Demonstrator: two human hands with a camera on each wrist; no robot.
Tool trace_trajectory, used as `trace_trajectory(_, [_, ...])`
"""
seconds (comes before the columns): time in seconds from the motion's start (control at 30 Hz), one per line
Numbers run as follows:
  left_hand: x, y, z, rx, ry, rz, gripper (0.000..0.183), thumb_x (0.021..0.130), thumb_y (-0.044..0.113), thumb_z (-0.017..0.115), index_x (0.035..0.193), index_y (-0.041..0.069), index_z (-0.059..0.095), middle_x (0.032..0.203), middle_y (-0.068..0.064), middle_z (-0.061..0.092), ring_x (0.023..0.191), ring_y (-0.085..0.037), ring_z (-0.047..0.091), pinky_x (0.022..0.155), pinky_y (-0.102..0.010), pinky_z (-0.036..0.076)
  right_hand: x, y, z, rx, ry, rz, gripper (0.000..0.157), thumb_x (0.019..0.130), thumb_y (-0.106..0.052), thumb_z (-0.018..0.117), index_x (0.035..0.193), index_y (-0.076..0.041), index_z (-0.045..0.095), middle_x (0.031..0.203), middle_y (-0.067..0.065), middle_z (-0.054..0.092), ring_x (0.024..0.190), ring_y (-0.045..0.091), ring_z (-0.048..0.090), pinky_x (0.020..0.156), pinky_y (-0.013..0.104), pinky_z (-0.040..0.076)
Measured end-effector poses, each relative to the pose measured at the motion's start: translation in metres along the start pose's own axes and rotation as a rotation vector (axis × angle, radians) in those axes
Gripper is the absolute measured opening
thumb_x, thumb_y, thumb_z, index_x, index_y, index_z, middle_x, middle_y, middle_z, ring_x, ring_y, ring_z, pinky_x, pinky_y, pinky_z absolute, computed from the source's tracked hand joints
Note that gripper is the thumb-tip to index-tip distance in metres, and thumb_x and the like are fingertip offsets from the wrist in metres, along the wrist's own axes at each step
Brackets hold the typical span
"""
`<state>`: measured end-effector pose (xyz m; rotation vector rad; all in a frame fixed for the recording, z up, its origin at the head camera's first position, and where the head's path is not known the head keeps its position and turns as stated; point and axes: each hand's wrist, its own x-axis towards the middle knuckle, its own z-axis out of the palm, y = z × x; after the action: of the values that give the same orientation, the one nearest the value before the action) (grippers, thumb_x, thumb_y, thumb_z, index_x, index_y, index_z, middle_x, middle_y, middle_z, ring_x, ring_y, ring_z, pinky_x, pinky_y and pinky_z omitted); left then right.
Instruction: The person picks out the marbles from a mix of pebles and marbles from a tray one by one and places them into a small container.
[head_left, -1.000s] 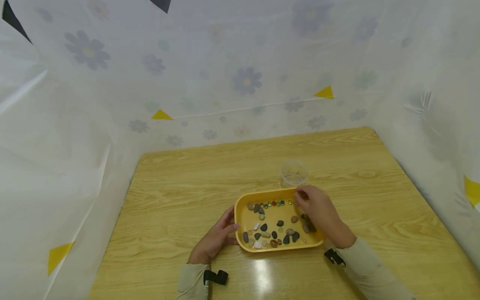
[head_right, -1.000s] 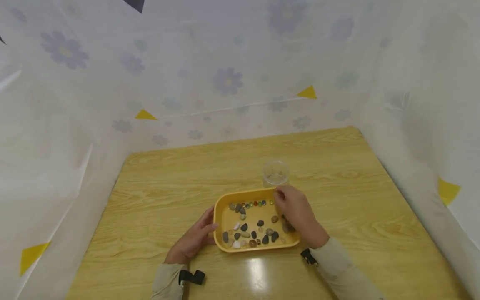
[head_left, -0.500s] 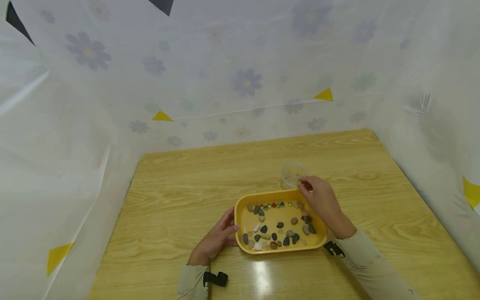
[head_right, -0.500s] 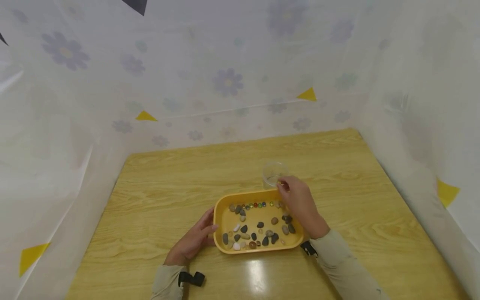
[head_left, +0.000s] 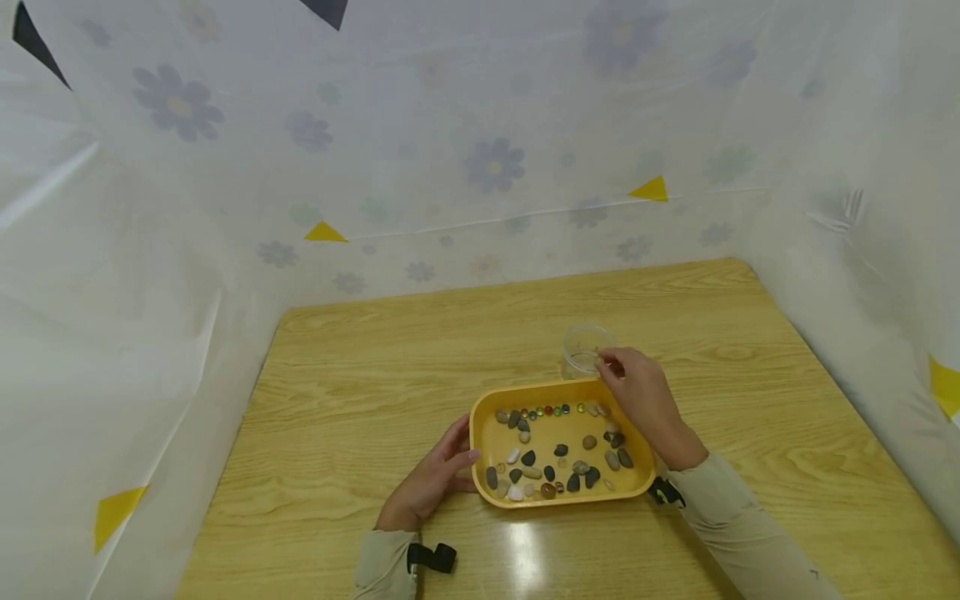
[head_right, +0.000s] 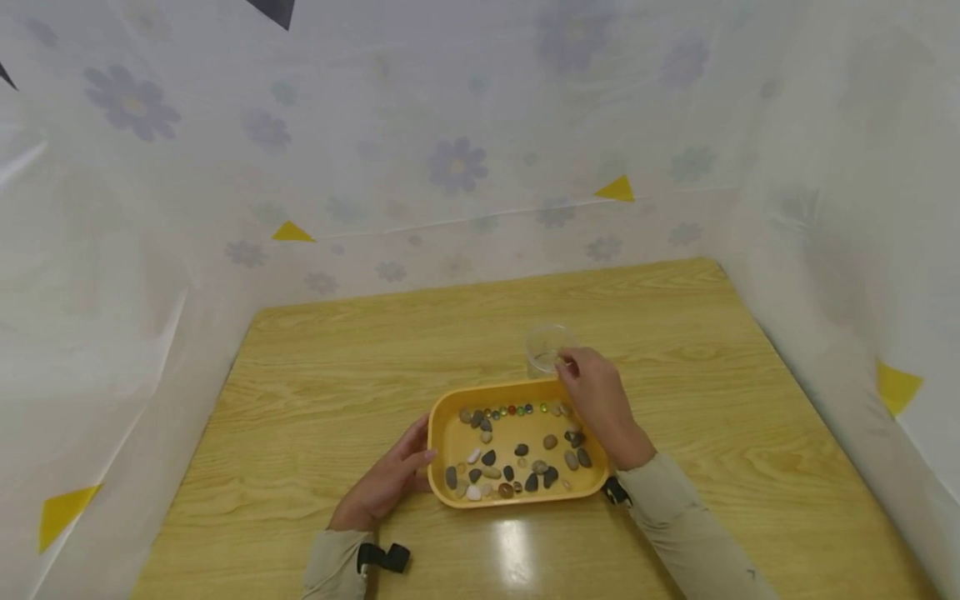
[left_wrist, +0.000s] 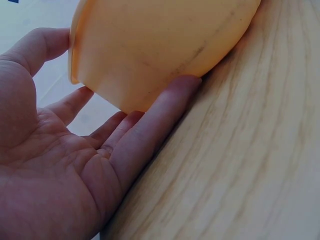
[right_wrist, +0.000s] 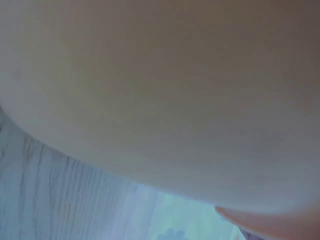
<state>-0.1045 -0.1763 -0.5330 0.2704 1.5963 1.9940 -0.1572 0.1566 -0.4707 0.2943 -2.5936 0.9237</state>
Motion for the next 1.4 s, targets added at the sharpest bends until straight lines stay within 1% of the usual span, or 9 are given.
trace_trajectory(0.17, [-0.001, 0.001, 0.001, -0.006, 0.012, -0.014, 0.058, 0.097, 0.016, 0.049, 0.147, 0.030, 0.024, 0.142, -0.016, 0.034, 0.115, -0.036, 0.049, 0.075, -0.052, 0.053, 0.001, 0.001, 0.001, -0.005, 0.022, -0.035, 0.021, 0.086, -0.010, 0.067, 0.103, 0.002, 0.067, 0.088, 0.011, 0.065, 0.073, 0.021, 0.061, 0.060, 0.038, 0.054])
trace_trajectory(0.33, [-0.001, 0.001, 0.001, -0.012, 0.014, -0.025, 0.058, 0.097, 0.016, 0.050, 0.147, 0.031, 0.024, 0.142, -0.015, 0.033, 0.115, -0.035, 0.049, 0.076, -0.052, 0.053, 0.002, 0.000, 0.000, -0.005, 0.029, -0.053, 0.020, 0.086, -0.010, 0.067, 0.102, 0.002, 0.068, 0.088, 0.012, 0.065, 0.074, 0.022, 0.061, 0.062, 0.039, 0.054])
trace_trajectory(0.53, [0.000, 0.001, 0.000, -0.021, 0.002, -0.022, 0.058, 0.097, 0.014, 0.048, 0.147, 0.029, 0.023, 0.142, -0.016, 0.033, 0.116, -0.036, 0.048, 0.076, -0.052, 0.052, 0.002, -0.001, -0.001, -0.005, 0.035, -0.053, 0.020, 0.086, -0.012, 0.067, 0.101, 0.002, 0.068, 0.088, 0.011, 0.065, 0.074, 0.021, 0.061, 0.062, 0.039, 0.054])
trace_trajectory(0.67, [-0.001, 0.002, 0.000, -0.018, 0.000, -0.020, 0.058, 0.097, 0.015, 0.048, 0.147, 0.029, 0.023, 0.142, -0.017, 0.033, 0.116, -0.037, 0.048, 0.077, -0.052, 0.052, 0.002, -0.001, -0.001, -0.004, 0.046, -0.045, 0.019, 0.086, -0.011, 0.067, 0.100, 0.001, 0.068, 0.088, 0.011, 0.065, 0.074, 0.021, 0.061, 0.062, 0.039, 0.054])
trace_trajectory(0.87, [0.000, 0.002, 0.000, -0.007, -0.004, -0.010, 0.057, 0.097, 0.015, 0.048, 0.147, 0.029, 0.023, 0.142, -0.017, 0.033, 0.116, -0.037, 0.048, 0.076, -0.052, 0.052, 0.001, 0.000, -0.002, -0.008, 0.060, -0.055, 0.017, 0.086, -0.010, 0.066, 0.099, 0.001, 0.068, 0.087, 0.011, 0.065, 0.073, 0.021, 0.061, 0.061, 0.038, 0.054])
trace_trajectory(1.07, [0.000, 0.001, -0.001, 0.003, -0.004, -0.007, 0.056, 0.098, 0.014, 0.047, 0.147, 0.029, 0.024, 0.142, -0.017, 0.033, 0.115, -0.037, 0.049, 0.076, -0.051, 0.053, -0.002, -0.002, -0.003, -0.013, 0.039, -0.048, 0.017, 0.086, -0.010, 0.067, 0.099, 0.000, 0.068, 0.086, 0.009, 0.066, 0.073, 0.018, 0.060, 0.061, 0.035, 0.054])
trace_trajectory(1.2, [0.000, 0.001, -0.001, -0.007, -0.009, -0.004, 0.056, 0.098, 0.014, 0.047, 0.147, 0.029, 0.024, 0.142, -0.017, 0.033, 0.115, -0.038, 0.048, 0.076, -0.052, 0.052, -0.006, -0.007, -0.004, -0.020, 0.017, -0.050, 0.017, 0.086, -0.010, 0.067, 0.099, 0.000, 0.069, 0.087, 0.009, 0.066, 0.074, 0.019, 0.061, 0.062, 0.035, 0.055])
trace_trajectory(1.3, [-0.001, 0.001, -0.001, -0.014, -0.010, -0.002, 0.057, 0.098, 0.014, 0.048, 0.147, 0.029, 0.024, 0.142, -0.017, 0.033, 0.115, -0.038, 0.048, 0.076, -0.052, 0.052, -0.010, -0.010, -0.004, -0.025, -0.017, -0.039, 0.018, 0.086, -0.011, 0.067, 0.099, 0.001, 0.069, 0.088, 0.010, 0.065, 0.076, 0.021, 0.061, 0.064, 0.036, 0.055])
trace_trajectory(1.4, [-0.001, 0.000, -0.001, -0.012, -0.007, -0.003, 0.058, 0.097, 0.016, 0.050, 0.147, 0.029, 0.024, 0.142, -0.017, 0.033, 0.114, -0.039, 0.049, 0.076, -0.052, 0.053, -0.014, -0.013, -0.002, -0.020, -0.062, -0.006, 0.018, 0.086, -0.012, 0.067, 0.100, 0.000, 0.068, 0.089, 0.010, 0.065, 0.078, 0.021, 0.061, 0.065, 0.036, 0.055])
